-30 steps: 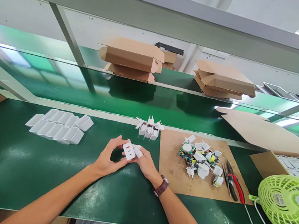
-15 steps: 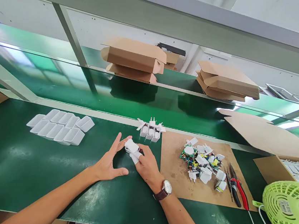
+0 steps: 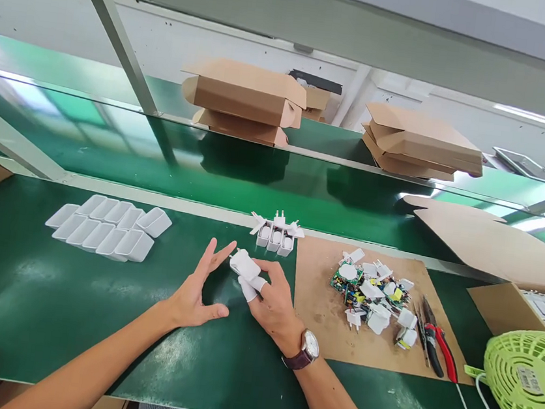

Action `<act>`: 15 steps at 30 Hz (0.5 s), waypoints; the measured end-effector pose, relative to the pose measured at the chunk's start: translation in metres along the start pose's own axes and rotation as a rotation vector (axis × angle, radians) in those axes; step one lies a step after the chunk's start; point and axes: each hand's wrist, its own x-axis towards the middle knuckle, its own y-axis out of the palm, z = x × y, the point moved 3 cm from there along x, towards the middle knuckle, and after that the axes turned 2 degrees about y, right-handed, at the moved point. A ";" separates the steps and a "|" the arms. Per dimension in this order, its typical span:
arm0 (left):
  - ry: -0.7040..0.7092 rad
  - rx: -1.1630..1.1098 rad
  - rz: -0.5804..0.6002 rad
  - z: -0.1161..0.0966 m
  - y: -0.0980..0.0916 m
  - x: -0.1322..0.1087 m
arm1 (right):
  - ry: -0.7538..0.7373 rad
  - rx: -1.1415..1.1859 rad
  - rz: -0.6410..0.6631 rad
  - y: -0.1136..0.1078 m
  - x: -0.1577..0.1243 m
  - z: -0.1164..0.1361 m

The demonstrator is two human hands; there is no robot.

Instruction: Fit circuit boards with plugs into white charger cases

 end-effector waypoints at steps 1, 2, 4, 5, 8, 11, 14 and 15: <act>0.006 0.005 -0.003 0.000 0.000 0.000 | -0.001 -0.005 0.024 0.000 0.000 -0.001; 0.005 0.006 -0.003 -0.001 0.000 0.001 | 0.002 -0.013 0.055 0.002 -0.001 -0.003; -0.018 0.000 0.010 0.000 0.000 0.001 | 0.023 -0.026 0.112 0.006 -0.003 -0.009; -0.035 -0.001 0.020 0.001 0.000 0.000 | 0.043 -0.024 0.123 0.008 -0.004 -0.012; -0.098 0.031 0.051 0.004 0.000 -0.001 | 0.143 0.071 0.091 0.012 -0.006 -0.018; -0.103 0.093 0.033 0.006 0.002 -0.002 | 0.415 0.363 0.006 0.016 -0.006 -0.020; -0.023 0.166 -0.074 0.005 0.005 -0.001 | 0.762 0.771 0.015 0.025 -0.009 -0.019; 0.012 0.185 -0.116 0.004 0.006 0.000 | 0.840 0.882 0.048 0.028 -0.010 -0.016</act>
